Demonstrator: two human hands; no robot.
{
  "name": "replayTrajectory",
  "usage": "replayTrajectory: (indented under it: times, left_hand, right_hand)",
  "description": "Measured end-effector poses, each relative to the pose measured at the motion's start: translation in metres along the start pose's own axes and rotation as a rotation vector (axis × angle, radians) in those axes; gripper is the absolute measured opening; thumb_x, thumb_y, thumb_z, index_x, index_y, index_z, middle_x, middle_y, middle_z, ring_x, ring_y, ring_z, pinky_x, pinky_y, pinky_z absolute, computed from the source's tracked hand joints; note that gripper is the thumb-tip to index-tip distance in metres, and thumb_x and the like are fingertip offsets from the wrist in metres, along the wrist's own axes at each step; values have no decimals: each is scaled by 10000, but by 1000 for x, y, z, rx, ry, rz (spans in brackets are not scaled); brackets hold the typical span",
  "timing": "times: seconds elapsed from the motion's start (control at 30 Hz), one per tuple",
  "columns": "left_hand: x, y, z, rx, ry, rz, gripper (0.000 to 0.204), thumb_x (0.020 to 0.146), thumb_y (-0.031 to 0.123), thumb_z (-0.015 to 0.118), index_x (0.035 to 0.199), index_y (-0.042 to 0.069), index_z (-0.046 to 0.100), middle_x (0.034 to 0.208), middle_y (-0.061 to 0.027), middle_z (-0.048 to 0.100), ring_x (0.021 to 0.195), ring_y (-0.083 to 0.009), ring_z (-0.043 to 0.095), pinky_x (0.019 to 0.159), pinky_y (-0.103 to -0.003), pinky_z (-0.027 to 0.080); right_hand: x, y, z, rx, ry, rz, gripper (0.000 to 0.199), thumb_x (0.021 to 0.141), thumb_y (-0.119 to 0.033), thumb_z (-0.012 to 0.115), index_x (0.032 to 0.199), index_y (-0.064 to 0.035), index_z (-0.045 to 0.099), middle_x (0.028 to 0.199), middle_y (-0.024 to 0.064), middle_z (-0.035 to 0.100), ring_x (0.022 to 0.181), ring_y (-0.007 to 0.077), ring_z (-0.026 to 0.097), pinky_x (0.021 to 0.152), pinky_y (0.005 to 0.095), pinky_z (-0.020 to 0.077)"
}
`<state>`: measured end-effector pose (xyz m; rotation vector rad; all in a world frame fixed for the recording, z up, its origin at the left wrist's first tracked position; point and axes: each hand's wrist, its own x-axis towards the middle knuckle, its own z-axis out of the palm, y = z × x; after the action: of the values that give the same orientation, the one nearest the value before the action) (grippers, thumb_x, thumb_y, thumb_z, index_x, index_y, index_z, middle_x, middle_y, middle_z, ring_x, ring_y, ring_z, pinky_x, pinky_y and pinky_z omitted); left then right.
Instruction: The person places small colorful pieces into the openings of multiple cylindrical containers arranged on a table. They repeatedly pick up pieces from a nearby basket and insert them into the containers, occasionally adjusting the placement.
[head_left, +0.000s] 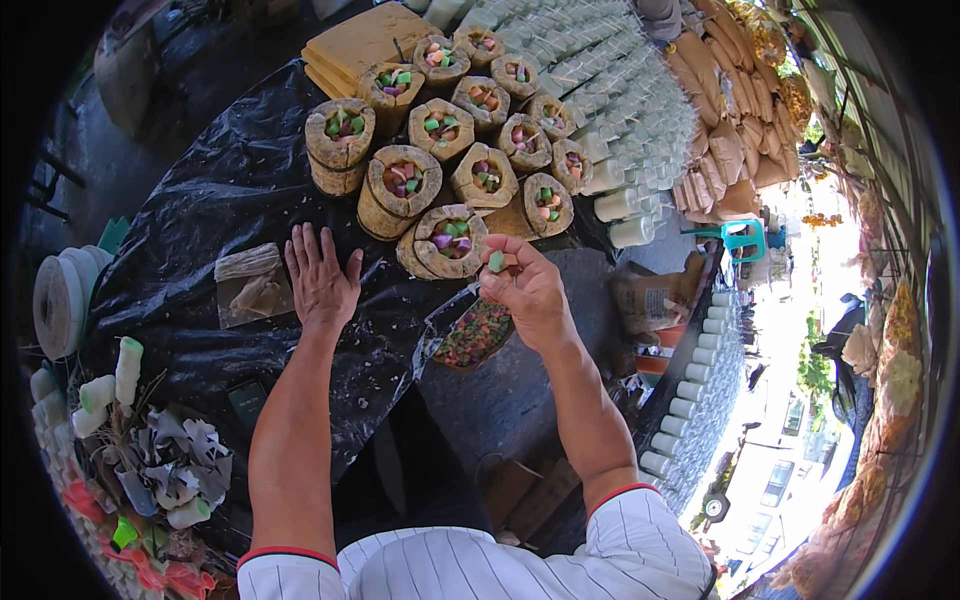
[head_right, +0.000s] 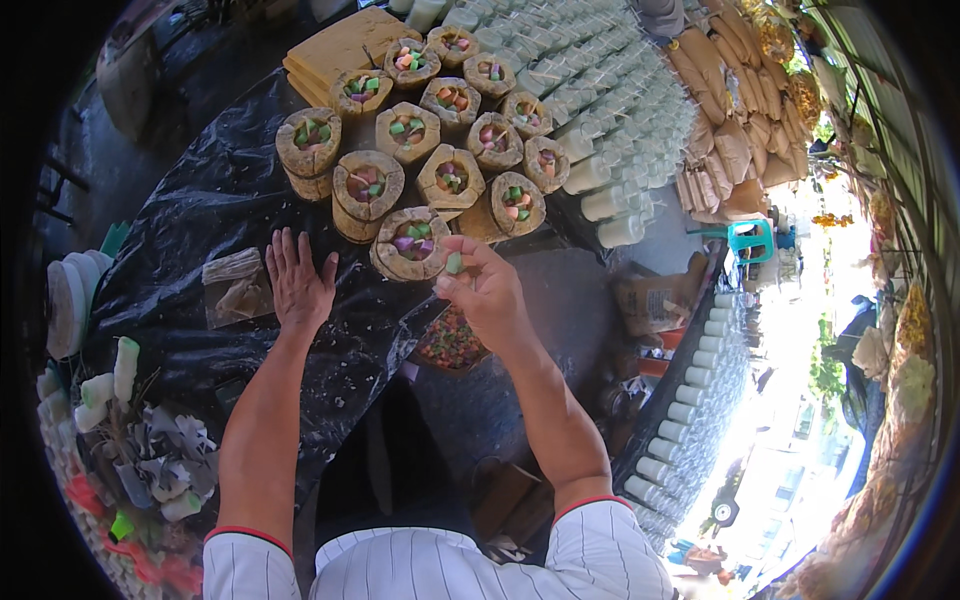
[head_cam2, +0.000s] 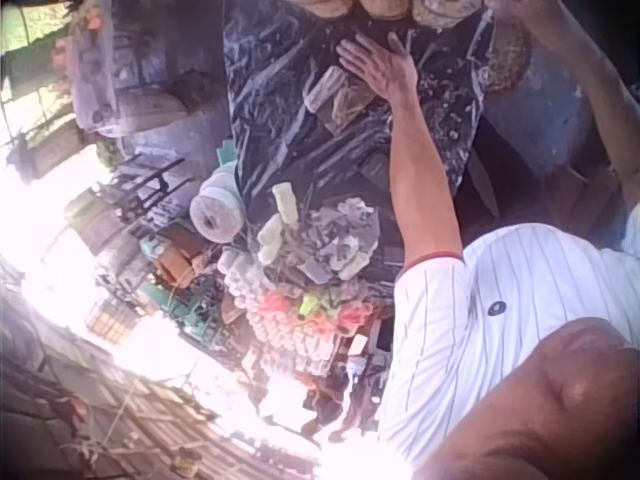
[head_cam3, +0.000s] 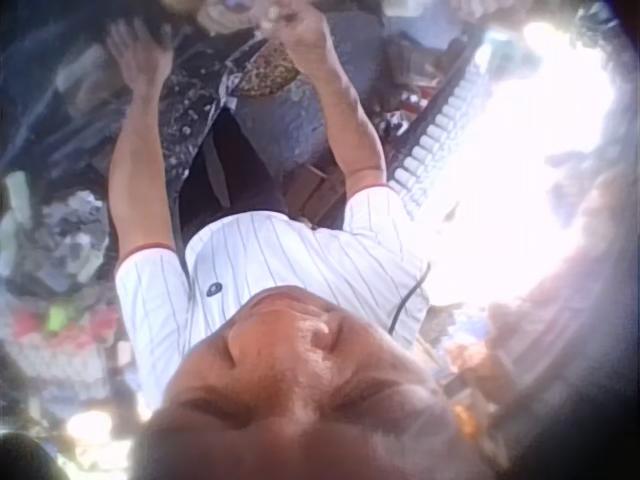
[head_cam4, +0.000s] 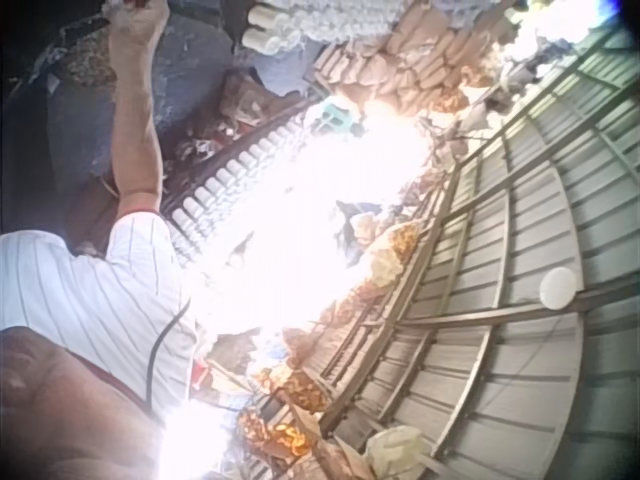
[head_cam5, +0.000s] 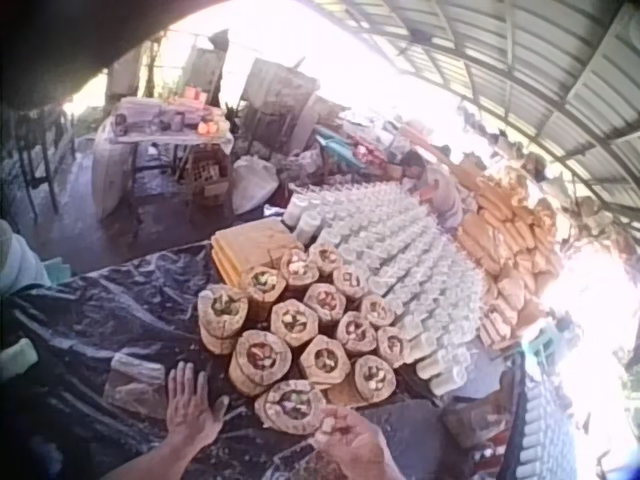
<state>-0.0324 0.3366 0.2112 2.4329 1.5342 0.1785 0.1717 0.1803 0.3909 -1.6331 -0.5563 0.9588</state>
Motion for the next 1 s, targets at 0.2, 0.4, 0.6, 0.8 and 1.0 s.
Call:
replayTrajectory:
  times: [0.2, 0.4, 0.6, 0.8, 1.0]
  left_hand:
    - [0, 0, 0, -5, 11, 2, 742, 1111, 553, 498, 1608, 2, 488, 1732, -248, 361, 1660, -384, 235, 1376, -514, 138]
    - [-1, -1, 1, 9, 35, 18, 738, 1111, 553, 497, 1603, 2, 489, 1724, -252, 370, 1659, -386, 238, 1375, -515, 142]
    - [0, 1, 0, 13, 10, -1, 737, 1112, 553, 493, 1604, 3, 486, 1726, -249, 369, 1660, -387, 238, 1376, -514, 140]
    - [0, 1, -1, 9, -5, -4, 740, 1112, 551, 496, 1609, 4, 480, 1731, -248, 362, 1664, -385, 227, 1377, -512, 134]
    - [0, 1, -2, -4, 6, -3, 734, 1108, 540, 511, 1607, 3, 483, 1732, -248, 360, 1664, -385, 227, 1376, -514, 133]
  right_hand:
    - [4, 4, -5, 91, -88, 42, 256, 1043, -168, 787, 1215, 18, 753, 819, -25, 667, 675, 75, 602, 628, 243, 503]
    - [4, -3, 0, -433, 4, -45, 304, 1003, -209, 837, 1221, -3, 795, 773, -15, 649, 664, 63, 551, 623, 261, 472]
    - [18, -2, 4, -695, 0, -323, 370, 918, -218, 915, 1222, -32, 814, 711, -31, 596, 656, 43, 495, 600, 268, 434]
    - [19, 4, -1, -732, -41, -279, 375, 930, -211, 869, 1246, -28, 784, 842, 107, 711, 704, 194, 657, 682, 377, 527]
    - [31, -5, 2, -767, -113, -333, 337, 944, -158, 832, 1249, -20, 799, 690, 40, 645, 637, 85, 551, 618, 316, 472]
